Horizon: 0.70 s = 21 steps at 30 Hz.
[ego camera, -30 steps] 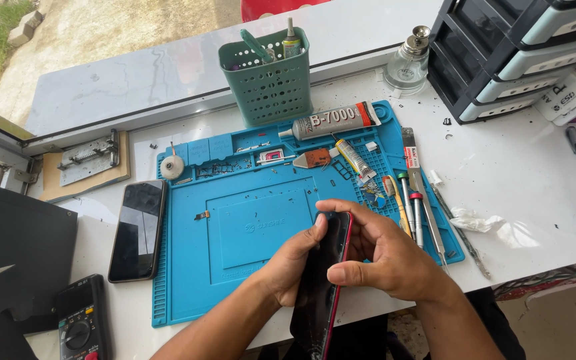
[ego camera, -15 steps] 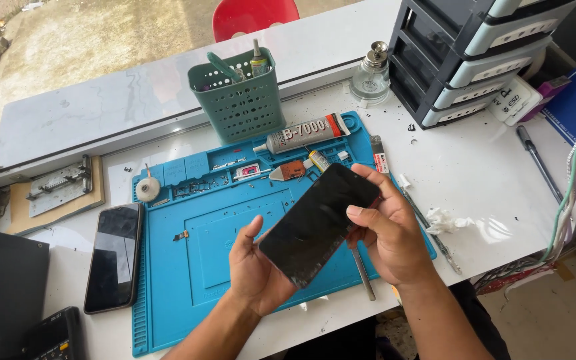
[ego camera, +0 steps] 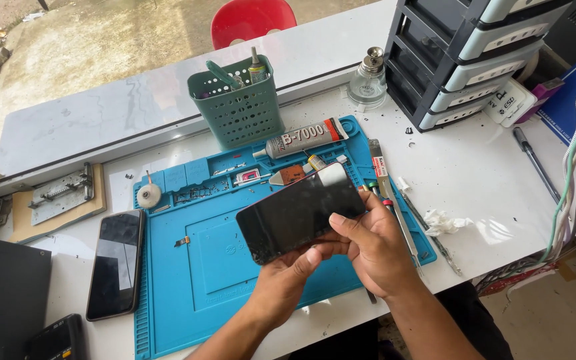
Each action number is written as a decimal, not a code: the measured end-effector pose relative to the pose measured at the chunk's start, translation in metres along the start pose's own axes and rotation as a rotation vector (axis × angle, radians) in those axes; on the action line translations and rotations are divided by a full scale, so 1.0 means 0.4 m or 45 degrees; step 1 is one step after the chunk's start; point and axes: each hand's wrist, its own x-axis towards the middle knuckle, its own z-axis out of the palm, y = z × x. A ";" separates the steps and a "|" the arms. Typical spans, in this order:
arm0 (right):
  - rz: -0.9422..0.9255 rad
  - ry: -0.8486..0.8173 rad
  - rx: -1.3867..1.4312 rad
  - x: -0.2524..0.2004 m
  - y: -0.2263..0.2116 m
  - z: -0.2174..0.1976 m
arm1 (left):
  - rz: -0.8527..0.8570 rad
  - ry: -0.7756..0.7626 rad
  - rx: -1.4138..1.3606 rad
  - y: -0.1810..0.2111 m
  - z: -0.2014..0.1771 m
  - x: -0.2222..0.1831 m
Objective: A technician cleans the frame of a smartphone and fits a replacement screen onto it at a repair station.
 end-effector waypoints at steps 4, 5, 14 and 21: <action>0.116 -0.070 0.020 -0.004 0.004 -0.001 | 0.049 0.201 -0.128 -0.020 -0.017 0.001; 0.116 -0.067 0.023 -0.001 0.005 -0.008 | 0.046 0.200 -0.126 0.000 -0.005 -0.007; 0.018 -0.058 -0.139 -0.006 -0.072 -0.052 | -0.309 0.302 -0.017 0.026 -0.039 0.023; 0.149 -0.254 -0.852 -0.065 -0.128 0.025 | -0.393 0.113 -0.142 0.028 -0.006 0.012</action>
